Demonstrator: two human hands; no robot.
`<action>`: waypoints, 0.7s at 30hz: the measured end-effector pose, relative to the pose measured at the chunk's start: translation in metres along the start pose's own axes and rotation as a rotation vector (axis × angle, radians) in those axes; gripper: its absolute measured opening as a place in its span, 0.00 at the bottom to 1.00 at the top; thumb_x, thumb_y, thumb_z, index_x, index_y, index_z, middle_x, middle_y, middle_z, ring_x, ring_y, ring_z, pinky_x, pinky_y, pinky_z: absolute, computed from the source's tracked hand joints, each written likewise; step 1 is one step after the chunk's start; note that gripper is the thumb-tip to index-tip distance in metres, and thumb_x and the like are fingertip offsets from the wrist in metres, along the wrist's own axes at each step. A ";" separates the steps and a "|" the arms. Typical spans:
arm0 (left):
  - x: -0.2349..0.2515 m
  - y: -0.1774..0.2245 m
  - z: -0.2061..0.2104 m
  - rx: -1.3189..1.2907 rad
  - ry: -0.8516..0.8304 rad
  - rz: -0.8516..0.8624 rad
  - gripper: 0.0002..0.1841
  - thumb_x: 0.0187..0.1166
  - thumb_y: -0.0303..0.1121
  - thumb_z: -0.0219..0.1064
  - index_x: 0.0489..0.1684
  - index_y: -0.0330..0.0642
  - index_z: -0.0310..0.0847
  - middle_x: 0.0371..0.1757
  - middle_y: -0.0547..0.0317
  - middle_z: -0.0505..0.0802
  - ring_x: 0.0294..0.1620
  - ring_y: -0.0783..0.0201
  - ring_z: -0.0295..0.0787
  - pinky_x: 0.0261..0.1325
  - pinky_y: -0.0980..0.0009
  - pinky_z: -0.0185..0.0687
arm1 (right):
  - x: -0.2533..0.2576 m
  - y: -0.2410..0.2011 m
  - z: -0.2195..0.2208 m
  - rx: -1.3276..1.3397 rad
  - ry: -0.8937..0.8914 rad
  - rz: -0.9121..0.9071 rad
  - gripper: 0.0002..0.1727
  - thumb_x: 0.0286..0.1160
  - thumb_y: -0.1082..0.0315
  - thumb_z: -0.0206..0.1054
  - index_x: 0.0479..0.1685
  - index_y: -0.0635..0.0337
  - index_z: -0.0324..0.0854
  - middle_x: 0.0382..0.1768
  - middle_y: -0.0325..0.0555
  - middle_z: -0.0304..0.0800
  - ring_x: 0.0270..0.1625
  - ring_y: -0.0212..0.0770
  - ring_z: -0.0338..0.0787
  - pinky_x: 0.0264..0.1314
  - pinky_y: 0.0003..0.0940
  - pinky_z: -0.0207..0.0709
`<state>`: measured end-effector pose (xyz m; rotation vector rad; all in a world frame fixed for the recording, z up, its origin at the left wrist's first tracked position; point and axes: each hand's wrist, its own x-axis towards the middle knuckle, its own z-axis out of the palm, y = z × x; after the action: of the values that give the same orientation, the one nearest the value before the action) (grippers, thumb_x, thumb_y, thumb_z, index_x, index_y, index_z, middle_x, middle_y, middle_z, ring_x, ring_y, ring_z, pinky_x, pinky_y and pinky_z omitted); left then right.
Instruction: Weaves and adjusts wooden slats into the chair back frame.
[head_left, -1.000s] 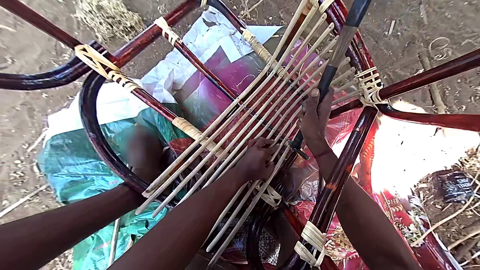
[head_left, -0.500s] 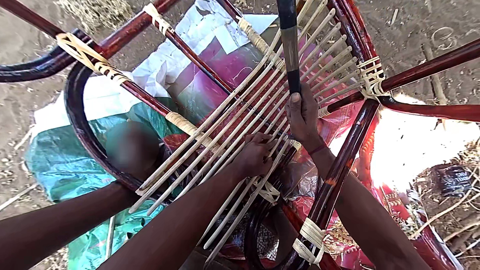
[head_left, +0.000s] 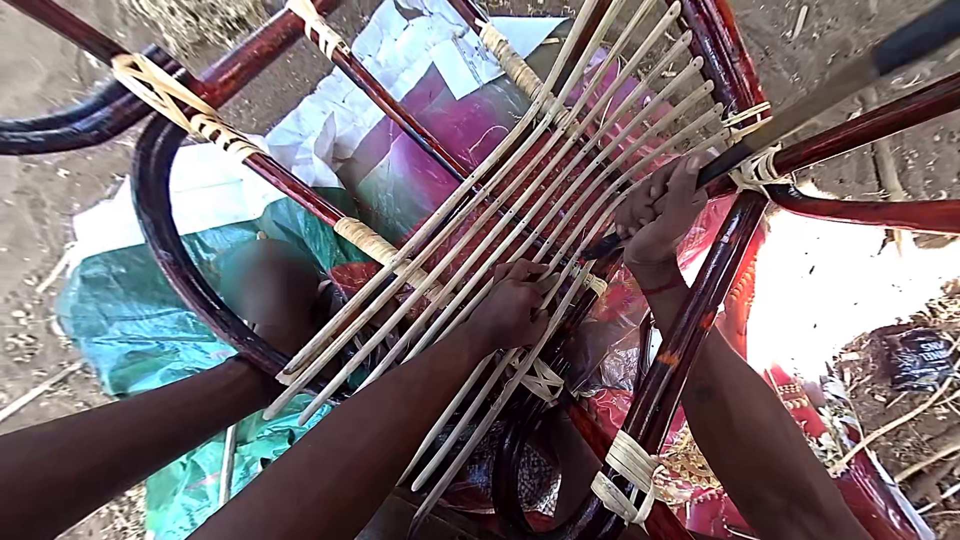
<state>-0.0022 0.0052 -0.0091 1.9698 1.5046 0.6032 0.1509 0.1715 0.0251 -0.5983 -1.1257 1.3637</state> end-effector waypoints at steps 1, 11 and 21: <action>0.000 0.000 -0.001 0.001 0.002 -0.001 0.12 0.69 0.32 0.65 0.18 0.37 0.88 0.70 0.57 0.92 0.84 0.50 0.74 0.81 0.42 0.55 | -0.004 0.004 -0.002 -0.072 -0.104 -0.064 0.22 0.91 0.51 0.51 0.20 0.42 0.66 0.08 0.24 0.62 0.08 0.24 0.63 0.11 0.23 0.62; 0.000 0.002 0.000 -0.014 -0.004 -0.006 0.14 0.70 0.32 0.63 0.16 0.36 0.88 0.72 0.57 0.91 0.85 0.52 0.72 0.81 0.44 0.54 | -0.030 0.019 0.012 -0.290 -0.384 -0.279 0.24 0.83 0.40 0.61 0.27 0.49 0.75 0.15 0.25 0.70 0.16 0.19 0.69 0.18 0.20 0.64; 0.001 0.002 -0.003 0.014 -0.025 -0.005 0.13 0.70 0.32 0.63 0.18 0.35 0.88 0.73 0.56 0.90 0.85 0.52 0.73 0.80 0.44 0.54 | -0.004 0.011 0.014 0.054 -0.449 0.082 0.18 0.79 0.47 0.66 0.21 0.38 0.69 0.10 0.18 0.63 0.11 0.19 0.62 0.15 0.18 0.58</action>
<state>-0.0027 0.0068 -0.0058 1.9769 1.5019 0.5659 0.1342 0.1655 0.0201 -0.3060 -1.4265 1.6439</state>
